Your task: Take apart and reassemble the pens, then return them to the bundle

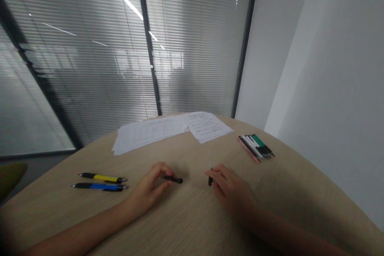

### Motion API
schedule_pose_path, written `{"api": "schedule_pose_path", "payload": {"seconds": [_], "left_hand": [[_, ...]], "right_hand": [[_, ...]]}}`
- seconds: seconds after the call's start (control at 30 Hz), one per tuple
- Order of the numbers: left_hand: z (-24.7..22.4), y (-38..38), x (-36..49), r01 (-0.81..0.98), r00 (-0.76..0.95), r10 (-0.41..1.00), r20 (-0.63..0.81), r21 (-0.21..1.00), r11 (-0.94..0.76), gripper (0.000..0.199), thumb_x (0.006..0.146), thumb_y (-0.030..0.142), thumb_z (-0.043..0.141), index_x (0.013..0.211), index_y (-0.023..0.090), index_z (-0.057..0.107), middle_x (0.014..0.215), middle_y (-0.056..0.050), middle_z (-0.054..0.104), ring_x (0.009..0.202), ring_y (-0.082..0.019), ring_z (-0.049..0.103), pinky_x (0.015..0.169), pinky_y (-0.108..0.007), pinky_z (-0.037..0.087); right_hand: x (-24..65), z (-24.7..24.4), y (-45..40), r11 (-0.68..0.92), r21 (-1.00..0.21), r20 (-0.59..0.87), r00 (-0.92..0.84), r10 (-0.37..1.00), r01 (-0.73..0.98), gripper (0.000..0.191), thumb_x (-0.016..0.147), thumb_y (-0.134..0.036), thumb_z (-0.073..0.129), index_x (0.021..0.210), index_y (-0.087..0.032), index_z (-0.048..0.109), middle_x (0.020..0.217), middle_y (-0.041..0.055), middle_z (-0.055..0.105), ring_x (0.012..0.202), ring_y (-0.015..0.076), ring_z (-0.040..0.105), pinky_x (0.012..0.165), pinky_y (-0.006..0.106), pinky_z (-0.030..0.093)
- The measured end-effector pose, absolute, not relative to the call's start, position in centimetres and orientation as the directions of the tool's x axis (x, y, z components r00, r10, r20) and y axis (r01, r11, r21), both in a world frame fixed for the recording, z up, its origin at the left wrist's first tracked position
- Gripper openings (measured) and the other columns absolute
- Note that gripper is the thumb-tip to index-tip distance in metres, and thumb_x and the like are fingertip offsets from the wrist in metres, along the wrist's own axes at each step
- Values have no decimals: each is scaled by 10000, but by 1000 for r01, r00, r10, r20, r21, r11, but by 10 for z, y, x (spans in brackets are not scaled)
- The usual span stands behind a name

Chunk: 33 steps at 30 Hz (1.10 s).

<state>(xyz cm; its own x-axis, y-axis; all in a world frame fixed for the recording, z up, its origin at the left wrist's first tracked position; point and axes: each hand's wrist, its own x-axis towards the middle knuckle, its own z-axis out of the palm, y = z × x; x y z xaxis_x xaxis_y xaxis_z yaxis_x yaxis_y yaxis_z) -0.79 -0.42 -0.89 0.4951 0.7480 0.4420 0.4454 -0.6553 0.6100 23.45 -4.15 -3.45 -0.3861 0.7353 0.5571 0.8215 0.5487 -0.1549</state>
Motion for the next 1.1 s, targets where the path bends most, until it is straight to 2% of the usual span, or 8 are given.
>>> {"api": "schedule_pose_path", "payload": {"seconds": [0.17,0.4,0.47,0.6,0.67,0.73,0.93,1.1], "left_hand": [[-10,-6,-9,422,557,671,490,529,-736,62,780,146,399,810,197,378,824,-28,593,838,-150,538,945,-450,241],[-12,-10,-9,335,645,529,551,419,-844,138,785,86,333,813,216,294,871,-19,610,832,-118,562,961,-451,217],[-11,-10,-8,342,655,524,545,405,-848,132,788,94,341,811,216,296,868,-15,612,831,-118,562,961,-452,218],[-12,-9,-8,398,644,539,543,363,-842,130,771,91,361,805,213,331,811,-4,604,780,-126,563,936,-446,261],[-15,-7,-8,442,628,551,550,331,-834,131,762,89,376,809,210,357,777,1,590,747,-128,559,920,-439,286],[-17,-6,-9,478,606,561,564,306,-824,128,756,95,398,818,206,383,761,3,577,731,-131,554,908,-431,305],[-16,-5,-9,528,574,583,575,285,-800,132,738,95,443,823,196,442,771,-5,579,768,-150,542,851,-400,360],[-12,-7,-7,539,591,584,556,267,-799,101,758,129,455,835,188,483,773,-10,599,758,-152,552,835,-382,371]], "right_hand": [[238,-35,-43,563,-72,604,-413,682,823,291,796,-101,359,1037,-182,500,938,83,550,872,163,538,715,289,466],[252,-28,-41,443,-10,709,-306,636,897,220,820,-179,359,974,-168,516,870,78,584,851,188,539,741,339,439],[256,-23,-40,415,-8,663,-306,683,910,205,813,-186,357,915,-169,533,831,69,586,818,185,548,716,329,439],[258,-14,-41,344,-46,442,-290,849,938,190,792,-216,397,681,-186,548,688,24,567,630,143,557,559,259,421],[255,-12,-45,319,-69,345,-278,897,945,186,776,-235,428,645,-190,552,652,6,560,566,123,547,508,234,396],[250,-12,-51,316,-63,277,-287,917,947,163,758,-230,451,651,-191,567,678,8,572,579,120,558,512,225,398],[236,-9,-65,269,108,160,-284,945,957,158,734,-174,465,715,-181,622,911,76,615,731,166,602,576,244,459],[234,-4,-69,222,199,141,-252,957,955,247,715,-56,426,698,-173,642,839,84,644,642,143,623,520,205,459]]}}
